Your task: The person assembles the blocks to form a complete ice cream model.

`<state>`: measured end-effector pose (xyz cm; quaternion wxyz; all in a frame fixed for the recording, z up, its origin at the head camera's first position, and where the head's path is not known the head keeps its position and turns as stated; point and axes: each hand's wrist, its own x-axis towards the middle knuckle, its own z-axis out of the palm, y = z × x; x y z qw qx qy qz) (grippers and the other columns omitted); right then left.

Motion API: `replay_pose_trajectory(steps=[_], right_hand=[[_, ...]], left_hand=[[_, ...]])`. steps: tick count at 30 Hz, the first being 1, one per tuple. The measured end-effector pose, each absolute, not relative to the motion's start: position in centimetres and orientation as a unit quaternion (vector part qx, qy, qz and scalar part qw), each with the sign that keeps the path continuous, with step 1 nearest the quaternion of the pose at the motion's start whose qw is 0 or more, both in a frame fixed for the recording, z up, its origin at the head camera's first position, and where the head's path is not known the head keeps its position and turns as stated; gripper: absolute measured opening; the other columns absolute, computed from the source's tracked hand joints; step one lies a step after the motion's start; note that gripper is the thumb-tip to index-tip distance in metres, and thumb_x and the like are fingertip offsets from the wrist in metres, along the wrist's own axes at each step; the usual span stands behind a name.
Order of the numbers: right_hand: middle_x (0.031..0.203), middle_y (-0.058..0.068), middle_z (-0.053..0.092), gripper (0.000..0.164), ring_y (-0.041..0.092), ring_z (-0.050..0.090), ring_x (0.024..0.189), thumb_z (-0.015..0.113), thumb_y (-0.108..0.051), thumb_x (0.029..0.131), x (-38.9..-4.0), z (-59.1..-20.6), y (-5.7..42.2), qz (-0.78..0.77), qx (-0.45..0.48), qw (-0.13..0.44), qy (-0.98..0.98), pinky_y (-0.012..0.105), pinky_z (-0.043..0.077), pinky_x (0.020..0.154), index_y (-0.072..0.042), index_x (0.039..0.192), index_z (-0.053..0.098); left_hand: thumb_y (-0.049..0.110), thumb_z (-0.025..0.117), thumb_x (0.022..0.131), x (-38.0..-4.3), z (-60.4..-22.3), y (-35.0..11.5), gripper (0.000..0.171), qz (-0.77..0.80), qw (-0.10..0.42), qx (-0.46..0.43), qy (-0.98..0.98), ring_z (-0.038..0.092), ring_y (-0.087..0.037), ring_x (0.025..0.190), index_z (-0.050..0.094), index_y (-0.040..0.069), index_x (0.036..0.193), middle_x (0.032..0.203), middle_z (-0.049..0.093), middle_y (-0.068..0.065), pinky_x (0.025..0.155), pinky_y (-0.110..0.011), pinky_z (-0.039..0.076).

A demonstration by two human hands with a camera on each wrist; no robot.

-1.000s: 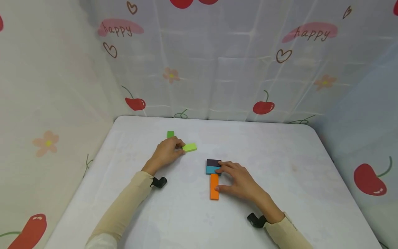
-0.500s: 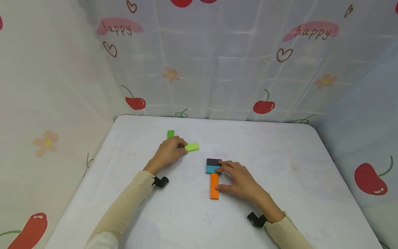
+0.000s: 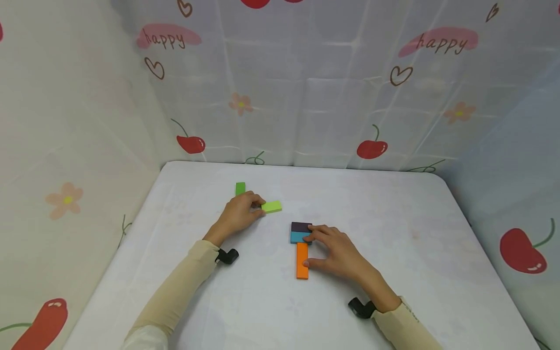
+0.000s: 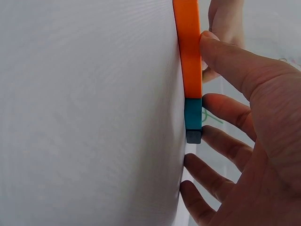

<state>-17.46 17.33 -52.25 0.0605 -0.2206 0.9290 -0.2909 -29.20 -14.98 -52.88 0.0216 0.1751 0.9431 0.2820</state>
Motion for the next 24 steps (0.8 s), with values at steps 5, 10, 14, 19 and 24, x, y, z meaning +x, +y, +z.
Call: replay_pose_trajectory(steps=[5,10,14,19,24], right_hand=[[0.161,-0.003,0.057,0.053,0.031,0.054,0.145,0.087,-0.055,0.087,-17.5,-52.3,17.4,-0.291,-0.219,0.061,0.929,0.063,0.042,0.118,-0.031,0.132,0.071],[0.161,-0.003,0.057,0.053,0.031,0.054,0.145,0.087,-0.054,0.087,-17.4,-52.3,17.4,-0.293,-0.219,0.059,0.929,0.063,0.042,0.118,-0.031,0.131,0.071],[0.161,-0.004,0.057,0.052,0.031,0.055,0.144,0.087,-0.054,0.086,-17.4,-52.3,17.5,-0.29,-0.219,0.054,0.93,0.062,0.043,0.117,-0.032,0.13,0.071],[0.16,-0.005,0.057,0.051,0.03,0.055,0.144,0.088,-0.053,0.086,-17.4,-52.4,17.5,-0.293,-0.219,0.05,0.929,0.062,0.042,0.118,-0.032,0.129,0.071],[0.161,-0.005,0.057,0.051,0.03,0.055,0.145,0.087,-0.055,0.087,-17.5,-52.5,17.5,-0.296,-0.22,0.055,0.928,0.062,0.042,0.118,-0.033,0.129,0.071]], left_hand=[[0.027,0.084,0.096,-29.0,-52.7,-14.8,0.028,0.287,0.021,0.171,0.942,0.071,-0.019,0.104,0.08,0.017,0.121,0.108,0.073,0.002,0.093,-0.042,0.059],[0.027,0.083,0.096,-28.9,-52.9,-14.6,0.028,0.286,0.021,0.171,0.943,0.071,-0.018,0.106,0.08,0.018,0.122,0.109,0.073,0.002,0.094,-0.042,0.059],[0.026,0.083,0.096,-28.9,-52.9,-14.3,0.029,0.288,0.02,0.179,0.941,0.071,-0.018,0.106,0.08,0.016,0.123,0.11,0.073,0.002,0.095,-0.041,0.06],[0.027,0.083,0.096,-29.0,-52.9,-13.8,0.03,0.282,0.022,0.179,0.942,0.069,-0.017,0.106,0.08,0.016,0.124,0.109,0.073,0.003,0.095,-0.039,0.059],[0.027,0.083,0.096,-28.9,-53.1,-13.8,0.03,0.288,0.02,0.173,0.942,0.069,-0.017,0.106,0.08,0.016,0.123,0.109,0.073,0.003,0.095,-0.04,0.059]])
